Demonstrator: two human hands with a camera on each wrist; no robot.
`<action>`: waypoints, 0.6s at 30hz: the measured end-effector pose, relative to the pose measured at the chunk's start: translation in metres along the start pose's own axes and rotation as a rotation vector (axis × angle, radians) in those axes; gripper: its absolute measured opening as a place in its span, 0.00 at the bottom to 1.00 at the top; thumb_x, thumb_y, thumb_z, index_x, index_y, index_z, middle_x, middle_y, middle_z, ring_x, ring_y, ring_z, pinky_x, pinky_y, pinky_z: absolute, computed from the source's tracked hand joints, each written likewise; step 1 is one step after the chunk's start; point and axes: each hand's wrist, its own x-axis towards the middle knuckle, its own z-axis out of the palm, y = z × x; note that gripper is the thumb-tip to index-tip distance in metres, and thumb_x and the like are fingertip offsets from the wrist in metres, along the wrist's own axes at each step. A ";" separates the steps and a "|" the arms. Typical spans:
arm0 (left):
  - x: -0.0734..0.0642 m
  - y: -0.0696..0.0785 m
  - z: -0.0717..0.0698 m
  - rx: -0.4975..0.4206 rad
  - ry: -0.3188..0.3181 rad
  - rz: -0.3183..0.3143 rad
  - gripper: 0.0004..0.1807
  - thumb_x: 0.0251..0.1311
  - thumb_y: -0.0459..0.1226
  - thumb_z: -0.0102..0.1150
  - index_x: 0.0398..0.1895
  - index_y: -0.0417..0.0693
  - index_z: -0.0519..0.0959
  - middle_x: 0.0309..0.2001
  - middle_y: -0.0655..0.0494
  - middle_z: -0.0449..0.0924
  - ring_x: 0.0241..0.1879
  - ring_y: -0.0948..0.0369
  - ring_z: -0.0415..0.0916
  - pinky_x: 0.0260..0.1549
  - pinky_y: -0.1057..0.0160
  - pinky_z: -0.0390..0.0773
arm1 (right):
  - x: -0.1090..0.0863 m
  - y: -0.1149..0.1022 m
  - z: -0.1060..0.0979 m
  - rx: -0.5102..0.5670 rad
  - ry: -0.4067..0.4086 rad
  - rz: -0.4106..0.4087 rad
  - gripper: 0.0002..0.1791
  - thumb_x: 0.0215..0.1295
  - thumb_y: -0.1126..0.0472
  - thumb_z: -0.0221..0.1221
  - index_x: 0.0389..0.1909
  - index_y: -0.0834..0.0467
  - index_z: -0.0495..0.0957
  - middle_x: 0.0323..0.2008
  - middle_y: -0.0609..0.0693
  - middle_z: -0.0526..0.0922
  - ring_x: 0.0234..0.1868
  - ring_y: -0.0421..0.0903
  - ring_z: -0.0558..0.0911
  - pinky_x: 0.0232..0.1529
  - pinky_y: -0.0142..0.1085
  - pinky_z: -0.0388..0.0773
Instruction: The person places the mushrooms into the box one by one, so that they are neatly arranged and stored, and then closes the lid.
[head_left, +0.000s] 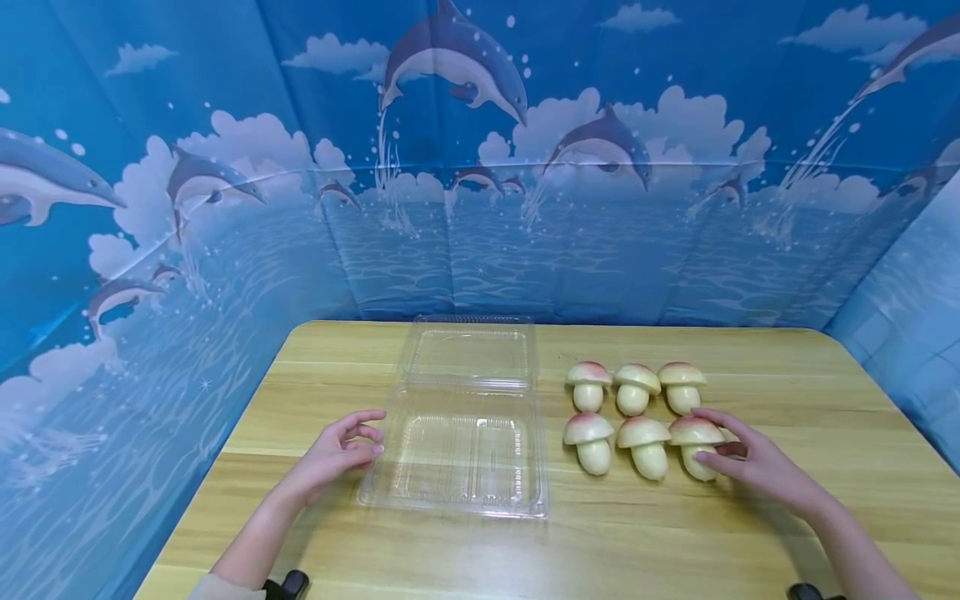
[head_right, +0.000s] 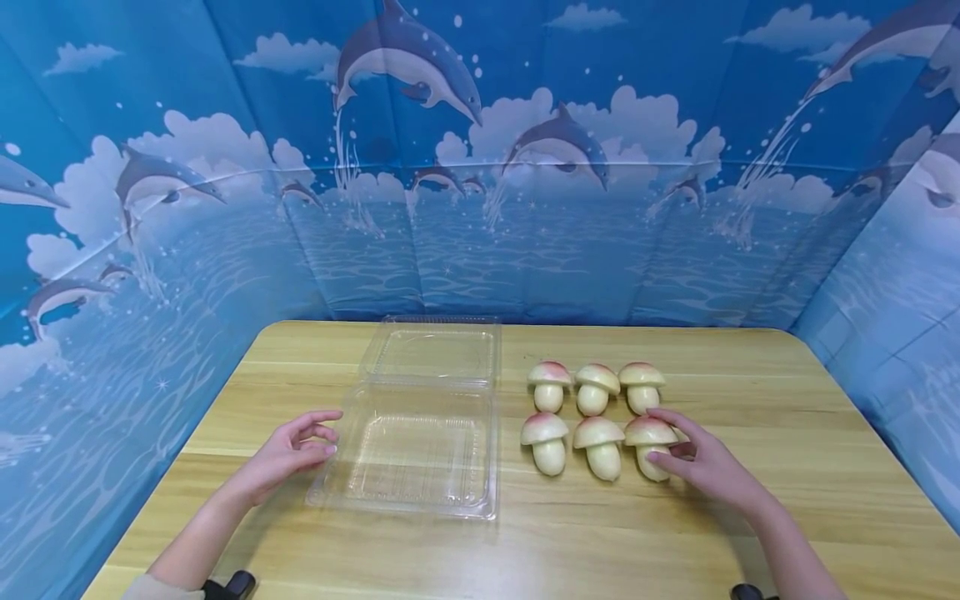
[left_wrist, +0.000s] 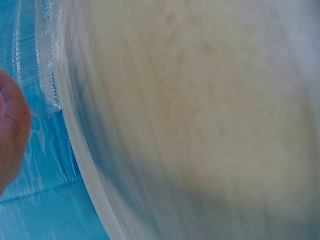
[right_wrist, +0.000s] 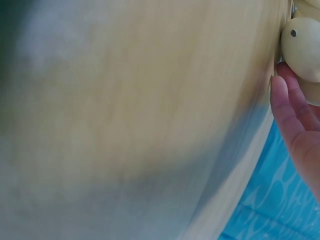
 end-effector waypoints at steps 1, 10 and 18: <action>0.000 0.000 0.000 -0.001 -0.002 0.000 0.32 0.59 0.30 0.58 0.65 0.31 0.58 0.42 0.48 0.71 0.40 0.57 0.78 0.37 0.66 0.78 | 0.000 0.001 0.000 0.009 -0.001 -0.003 0.34 0.66 0.59 0.56 0.68 0.64 0.54 0.53 0.23 0.62 0.44 0.35 0.77 0.36 0.36 0.77; -0.001 0.000 0.000 -0.008 -0.005 -0.004 0.33 0.59 0.30 0.58 0.65 0.32 0.58 0.42 0.49 0.70 0.39 0.58 0.77 0.37 0.66 0.78 | -0.002 0.003 -0.002 0.061 -0.012 0.002 0.33 0.66 0.61 0.55 0.68 0.63 0.54 0.53 0.23 0.63 0.44 0.35 0.78 0.36 0.36 0.77; -0.001 0.003 0.001 0.000 -0.004 -0.016 0.33 0.58 0.31 0.59 0.65 0.33 0.58 0.42 0.48 0.71 0.38 0.56 0.76 0.36 0.66 0.78 | -0.004 0.005 -0.006 0.117 -0.016 0.022 0.33 0.67 0.61 0.55 0.69 0.61 0.53 0.53 0.25 0.64 0.43 0.37 0.79 0.35 0.39 0.78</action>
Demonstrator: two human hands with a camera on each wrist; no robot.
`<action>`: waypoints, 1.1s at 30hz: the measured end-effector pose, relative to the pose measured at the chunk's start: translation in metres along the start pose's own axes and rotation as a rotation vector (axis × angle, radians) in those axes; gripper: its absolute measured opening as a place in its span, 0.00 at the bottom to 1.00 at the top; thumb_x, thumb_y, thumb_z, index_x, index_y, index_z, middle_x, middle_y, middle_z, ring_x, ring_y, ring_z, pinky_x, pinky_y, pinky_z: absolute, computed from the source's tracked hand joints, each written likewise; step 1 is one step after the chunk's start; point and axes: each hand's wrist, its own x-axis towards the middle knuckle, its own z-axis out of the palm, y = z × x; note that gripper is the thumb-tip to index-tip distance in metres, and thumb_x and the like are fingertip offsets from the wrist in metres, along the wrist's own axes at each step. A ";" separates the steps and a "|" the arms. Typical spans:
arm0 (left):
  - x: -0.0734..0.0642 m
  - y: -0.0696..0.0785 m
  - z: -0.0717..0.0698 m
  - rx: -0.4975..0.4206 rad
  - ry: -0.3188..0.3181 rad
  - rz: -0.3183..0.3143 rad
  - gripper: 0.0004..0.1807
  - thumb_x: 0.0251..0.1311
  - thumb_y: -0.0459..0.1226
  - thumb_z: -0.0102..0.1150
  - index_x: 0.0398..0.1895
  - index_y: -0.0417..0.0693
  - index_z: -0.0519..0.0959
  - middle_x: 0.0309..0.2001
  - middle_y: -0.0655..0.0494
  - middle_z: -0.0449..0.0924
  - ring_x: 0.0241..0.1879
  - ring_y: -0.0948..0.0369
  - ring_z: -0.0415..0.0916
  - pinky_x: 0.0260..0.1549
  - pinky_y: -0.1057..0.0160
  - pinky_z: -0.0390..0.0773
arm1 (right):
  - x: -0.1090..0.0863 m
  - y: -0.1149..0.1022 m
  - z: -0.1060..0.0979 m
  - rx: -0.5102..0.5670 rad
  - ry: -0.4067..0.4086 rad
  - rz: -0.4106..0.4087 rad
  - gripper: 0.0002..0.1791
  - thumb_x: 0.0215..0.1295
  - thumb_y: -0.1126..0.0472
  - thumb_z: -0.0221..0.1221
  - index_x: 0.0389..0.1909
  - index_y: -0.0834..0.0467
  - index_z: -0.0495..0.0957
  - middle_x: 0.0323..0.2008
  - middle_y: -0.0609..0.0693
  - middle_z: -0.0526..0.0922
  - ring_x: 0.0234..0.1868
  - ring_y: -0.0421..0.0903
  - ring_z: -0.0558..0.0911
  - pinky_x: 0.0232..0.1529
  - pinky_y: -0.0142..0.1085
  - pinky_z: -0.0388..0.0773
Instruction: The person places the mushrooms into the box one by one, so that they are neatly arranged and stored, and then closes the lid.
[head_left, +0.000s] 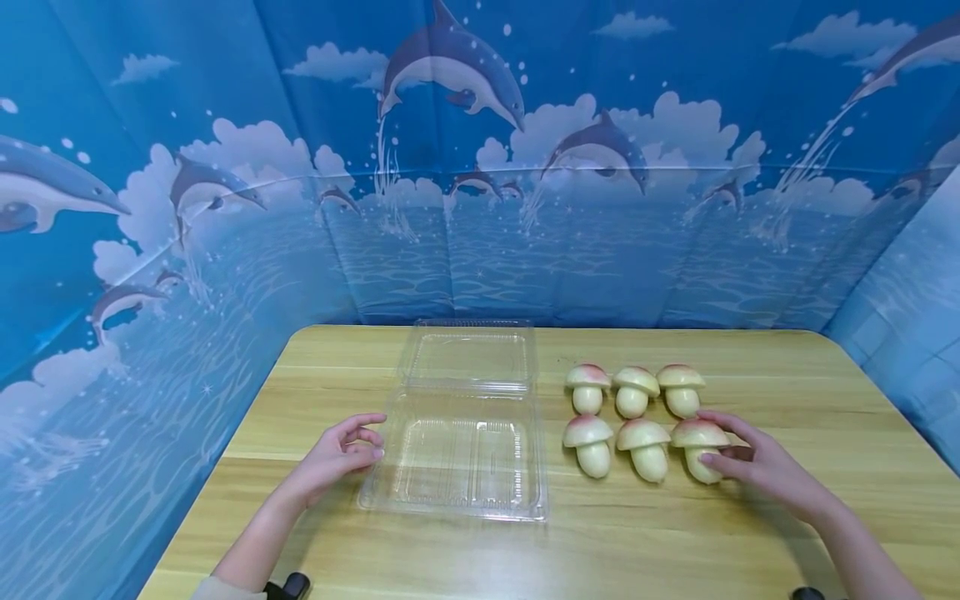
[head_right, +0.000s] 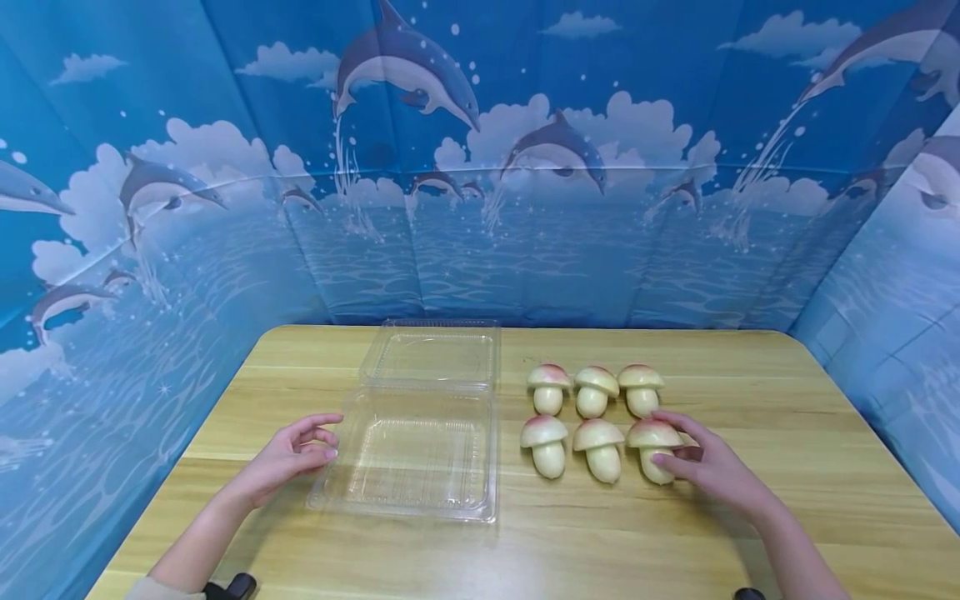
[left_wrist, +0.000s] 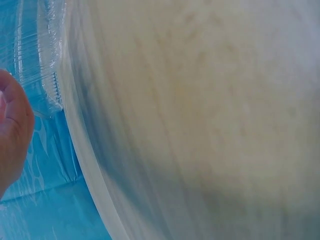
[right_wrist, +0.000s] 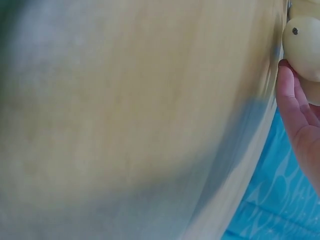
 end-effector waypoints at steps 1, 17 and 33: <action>0.000 0.000 0.000 0.000 0.000 0.000 0.33 0.58 0.31 0.59 0.65 0.33 0.58 0.42 0.48 0.71 0.39 0.56 0.76 0.37 0.66 0.78 | 0.000 0.000 0.000 0.009 0.000 0.000 0.32 0.67 0.61 0.54 0.69 0.61 0.53 0.52 0.25 0.65 0.43 0.37 0.79 0.35 0.40 0.79; -0.001 0.001 0.000 0.001 -0.001 -0.011 0.33 0.59 0.32 0.59 0.66 0.34 0.58 0.42 0.46 0.70 0.40 0.56 0.75 0.37 0.66 0.78 | -0.005 -0.012 -0.007 0.003 0.024 0.031 0.32 0.68 0.60 0.53 0.70 0.60 0.52 0.53 0.27 0.60 0.45 0.31 0.76 0.37 0.40 0.78; -0.001 0.001 0.000 -0.007 -0.005 -0.025 0.34 0.59 0.32 0.59 0.66 0.33 0.57 0.43 0.46 0.70 0.40 0.56 0.75 0.36 0.65 0.78 | -0.009 -0.026 -0.009 0.007 0.020 -0.032 0.30 0.69 0.63 0.51 0.70 0.54 0.54 0.55 0.26 0.60 0.46 0.30 0.75 0.38 0.40 0.78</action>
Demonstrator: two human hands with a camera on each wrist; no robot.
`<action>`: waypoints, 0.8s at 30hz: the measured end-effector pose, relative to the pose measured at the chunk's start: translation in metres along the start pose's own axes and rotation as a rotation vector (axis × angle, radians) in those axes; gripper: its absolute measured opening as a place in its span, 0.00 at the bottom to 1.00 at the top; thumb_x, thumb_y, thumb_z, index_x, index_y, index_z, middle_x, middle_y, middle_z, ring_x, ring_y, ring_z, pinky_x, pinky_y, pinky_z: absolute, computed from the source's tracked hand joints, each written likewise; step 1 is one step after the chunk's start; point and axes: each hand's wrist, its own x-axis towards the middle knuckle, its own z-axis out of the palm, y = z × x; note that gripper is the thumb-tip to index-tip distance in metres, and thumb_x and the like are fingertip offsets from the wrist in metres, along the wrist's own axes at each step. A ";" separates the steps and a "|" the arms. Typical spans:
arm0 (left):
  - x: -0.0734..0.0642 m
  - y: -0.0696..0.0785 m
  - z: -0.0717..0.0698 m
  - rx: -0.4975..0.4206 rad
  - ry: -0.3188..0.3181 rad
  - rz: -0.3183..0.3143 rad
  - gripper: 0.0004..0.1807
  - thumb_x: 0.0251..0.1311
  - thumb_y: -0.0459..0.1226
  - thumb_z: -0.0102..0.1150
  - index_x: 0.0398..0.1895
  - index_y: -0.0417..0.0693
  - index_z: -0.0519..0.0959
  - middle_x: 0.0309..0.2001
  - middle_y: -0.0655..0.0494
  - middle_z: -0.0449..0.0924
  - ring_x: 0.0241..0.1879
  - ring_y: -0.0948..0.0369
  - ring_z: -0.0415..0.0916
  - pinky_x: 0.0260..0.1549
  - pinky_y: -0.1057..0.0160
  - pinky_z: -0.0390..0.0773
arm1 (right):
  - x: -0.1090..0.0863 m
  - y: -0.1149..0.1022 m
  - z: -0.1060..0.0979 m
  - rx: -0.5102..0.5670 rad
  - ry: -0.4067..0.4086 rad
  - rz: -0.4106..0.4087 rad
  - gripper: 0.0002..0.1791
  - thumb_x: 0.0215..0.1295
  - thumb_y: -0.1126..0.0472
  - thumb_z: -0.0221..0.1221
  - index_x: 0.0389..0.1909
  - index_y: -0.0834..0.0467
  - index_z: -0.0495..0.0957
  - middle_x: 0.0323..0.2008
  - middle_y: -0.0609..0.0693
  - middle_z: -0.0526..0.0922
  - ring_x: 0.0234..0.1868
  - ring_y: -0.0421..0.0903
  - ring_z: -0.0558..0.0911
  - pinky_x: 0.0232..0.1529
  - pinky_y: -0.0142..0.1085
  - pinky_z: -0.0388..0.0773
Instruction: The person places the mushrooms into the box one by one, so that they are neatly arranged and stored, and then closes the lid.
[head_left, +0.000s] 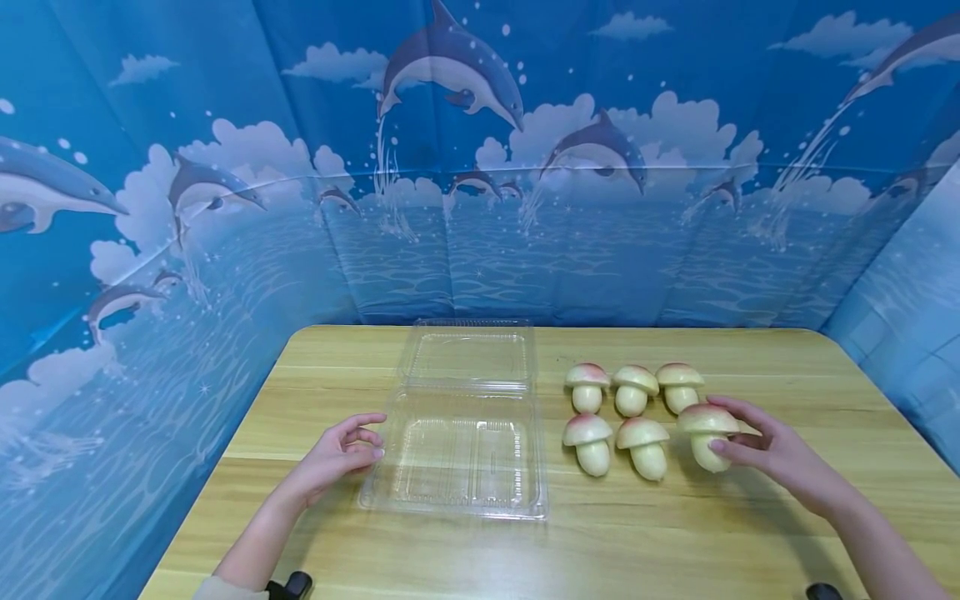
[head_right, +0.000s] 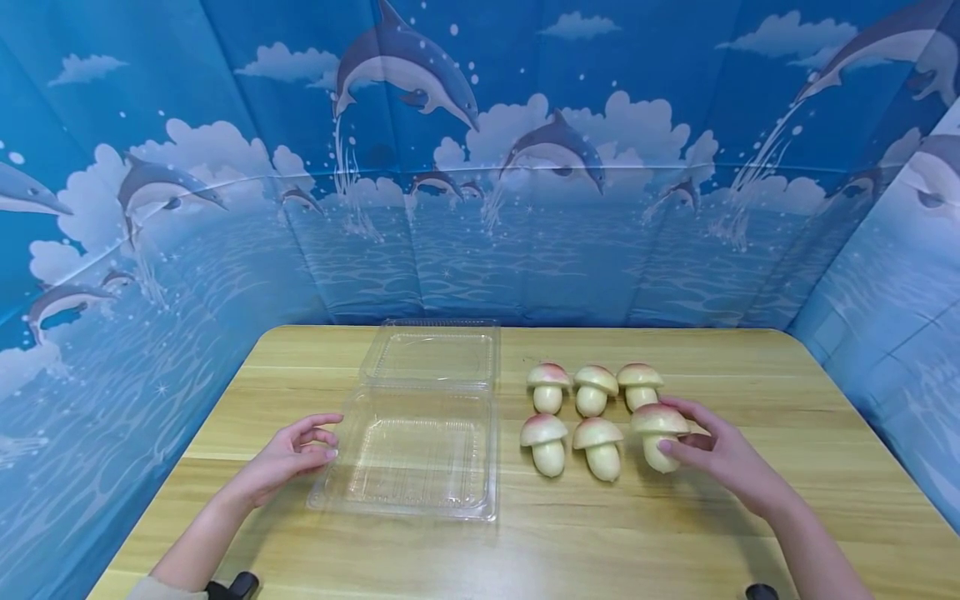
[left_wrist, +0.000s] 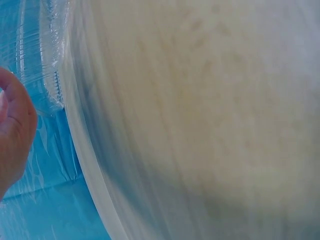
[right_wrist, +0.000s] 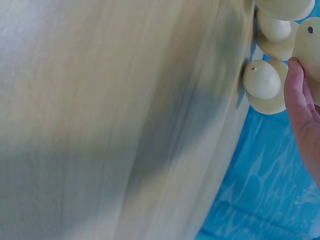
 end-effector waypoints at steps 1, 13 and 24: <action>0.000 0.000 0.000 -0.001 0.000 0.000 0.34 0.59 0.31 0.59 0.66 0.33 0.57 0.43 0.46 0.70 0.40 0.56 0.75 0.36 0.65 0.78 | 0.000 -0.001 0.000 -0.002 -0.001 0.000 0.30 0.69 0.63 0.51 0.70 0.54 0.54 0.55 0.26 0.59 0.47 0.29 0.74 0.38 0.39 0.78; 0.001 -0.001 0.000 -0.022 -0.002 -0.003 0.34 0.58 0.30 0.59 0.66 0.33 0.57 0.42 0.47 0.71 0.39 0.57 0.76 0.35 0.67 0.78 | 0.003 -0.018 0.006 0.013 -0.023 -0.033 0.31 0.69 0.65 0.51 0.70 0.53 0.54 0.58 0.28 0.58 0.48 0.30 0.74 0.38 0.39 0.78; 0.003 -0.001 -0.002 -0.017 -0.006 -0.013 0.34 0.58 0.31 0.59 0.66 0.33 0.57 0.42 0.46 0.71 0.38 0.57 0.76 0.36 0.66 0.78 | 0.006 -0.031 0.012 0.069 -0.069 -0.056 0.30 0.69 0.66 0.50 0.70 0.56 0.53 0.58 0.30 0.62 0.47 0.35 0.77 0.38 0.41 0.78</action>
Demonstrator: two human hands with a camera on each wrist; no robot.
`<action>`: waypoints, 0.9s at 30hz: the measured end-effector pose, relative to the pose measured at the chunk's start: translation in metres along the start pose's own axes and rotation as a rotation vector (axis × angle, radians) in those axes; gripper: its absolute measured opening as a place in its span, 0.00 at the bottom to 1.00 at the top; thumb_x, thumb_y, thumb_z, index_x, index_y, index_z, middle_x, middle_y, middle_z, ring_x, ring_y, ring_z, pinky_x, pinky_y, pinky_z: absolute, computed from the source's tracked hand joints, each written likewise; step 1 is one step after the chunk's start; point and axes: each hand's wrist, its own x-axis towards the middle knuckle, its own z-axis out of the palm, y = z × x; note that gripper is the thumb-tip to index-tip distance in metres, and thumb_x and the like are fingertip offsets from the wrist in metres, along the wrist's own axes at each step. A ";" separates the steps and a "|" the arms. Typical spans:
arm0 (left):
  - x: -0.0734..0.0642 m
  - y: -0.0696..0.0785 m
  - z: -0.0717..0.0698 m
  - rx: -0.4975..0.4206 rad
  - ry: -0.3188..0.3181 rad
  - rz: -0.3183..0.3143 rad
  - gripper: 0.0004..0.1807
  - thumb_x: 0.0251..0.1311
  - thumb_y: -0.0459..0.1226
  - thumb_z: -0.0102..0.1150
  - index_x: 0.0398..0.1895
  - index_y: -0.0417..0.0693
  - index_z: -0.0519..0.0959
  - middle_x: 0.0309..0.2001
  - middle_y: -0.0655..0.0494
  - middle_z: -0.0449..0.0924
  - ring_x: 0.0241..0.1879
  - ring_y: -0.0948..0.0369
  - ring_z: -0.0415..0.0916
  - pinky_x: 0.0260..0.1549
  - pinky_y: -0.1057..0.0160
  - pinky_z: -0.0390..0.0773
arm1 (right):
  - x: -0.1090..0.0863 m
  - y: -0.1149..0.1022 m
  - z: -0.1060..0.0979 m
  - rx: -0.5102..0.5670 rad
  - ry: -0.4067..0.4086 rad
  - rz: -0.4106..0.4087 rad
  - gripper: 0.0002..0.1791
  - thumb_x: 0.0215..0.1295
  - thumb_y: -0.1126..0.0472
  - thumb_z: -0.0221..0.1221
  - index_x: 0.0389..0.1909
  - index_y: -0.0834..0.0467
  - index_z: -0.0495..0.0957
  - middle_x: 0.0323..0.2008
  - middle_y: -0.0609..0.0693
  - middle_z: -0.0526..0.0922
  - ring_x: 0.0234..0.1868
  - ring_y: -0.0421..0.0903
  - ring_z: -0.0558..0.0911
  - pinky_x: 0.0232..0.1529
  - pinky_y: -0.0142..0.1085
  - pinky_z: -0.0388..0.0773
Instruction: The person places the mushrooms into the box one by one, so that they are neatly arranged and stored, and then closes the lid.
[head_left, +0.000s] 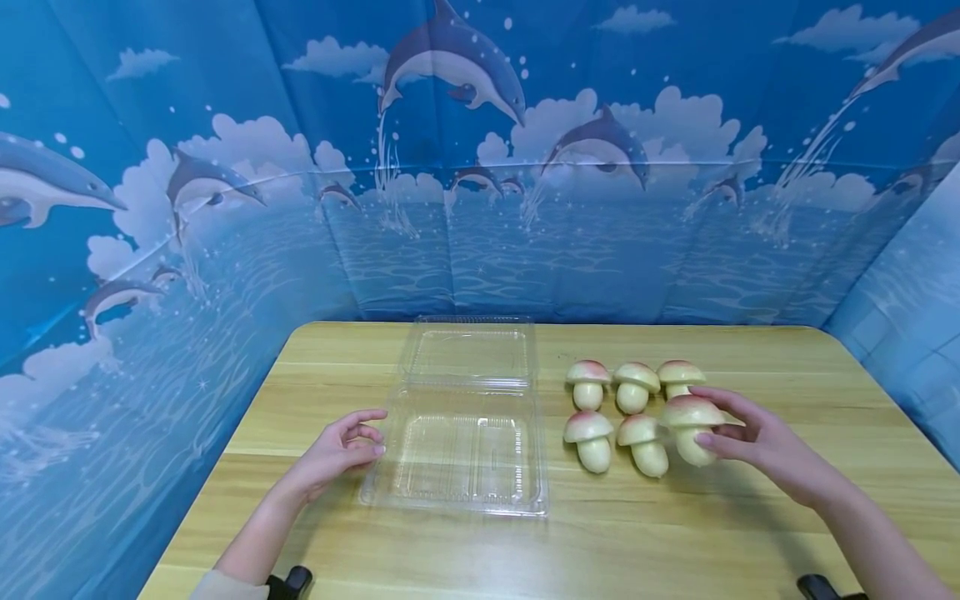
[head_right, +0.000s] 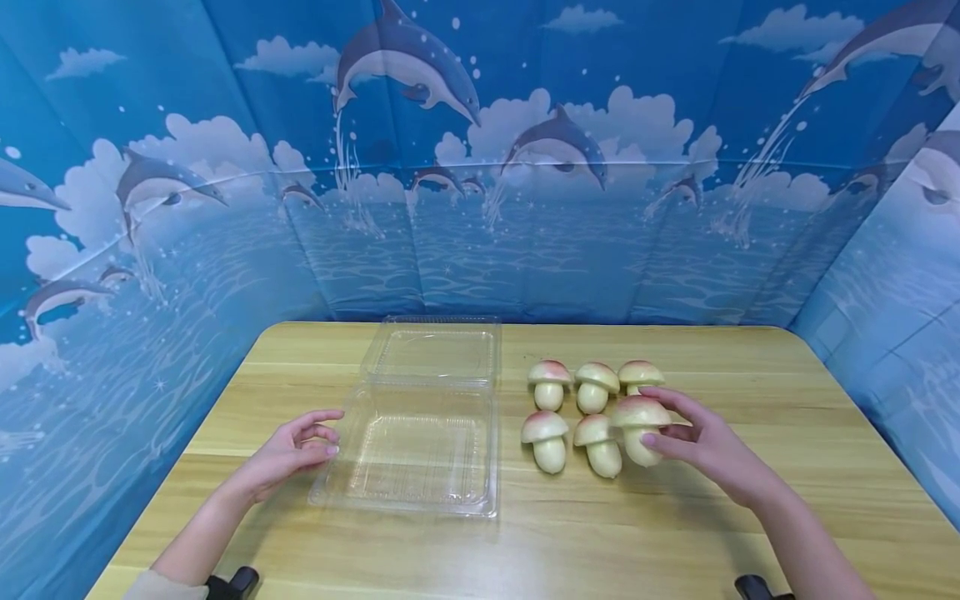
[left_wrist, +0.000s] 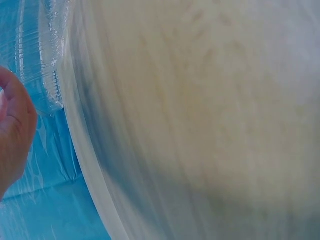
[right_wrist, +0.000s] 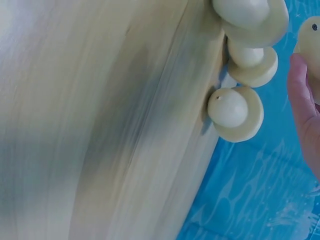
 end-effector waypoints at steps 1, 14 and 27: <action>0.000 0.000 0.000 0.002 -0.001 0.000 0.34 0.59 0.31 0.59 0.66 0.33 0.57 0.42 0.46 0.71 0.38 0.57 0.76 0.36 0.66 0.78 | 0.000 -0.001 0.001 0.001 -0.001 0.002 0.30 0.69 0.66 0.50 0.70 0.55 0.53 0.58 0.30 0.62 0.47 0.36 0.77 0.38 0.41 0.78; 0.001 -0.001 -0.001 0.002 -0.008 0.004 0.34 0.58 0.31 0.59 0.66 0.33 0.57 0.42 0.46 0.70 0.38 0.57 0.76 0.36 0.67 0.78 | 0.006 -0.014 0.009 0.028 -0.031 0.015 0.30 0.69 0.65 0.51 0.70 0.53 0.54 0.57 0.32 0.65 0.46 0.40 0.79 0.40 0.42 0.78; 0.001 0.000 -0.002 -0.005 -0.009 0.001 0.34 0.58 0.31 0.59 0.66 0.33 0.57 0.43 0.45 0.70 0.38 0.58 0.76 0.36 0.67 0.78 | 0.019 -0.023 0.019 0.041 -0.070 0.015 0.31 0.68 0.65 0.51 0.70 0.57 0.53 0.58 0.39 0.62 0.47 0.42 0.79 0.42 0.39 0.77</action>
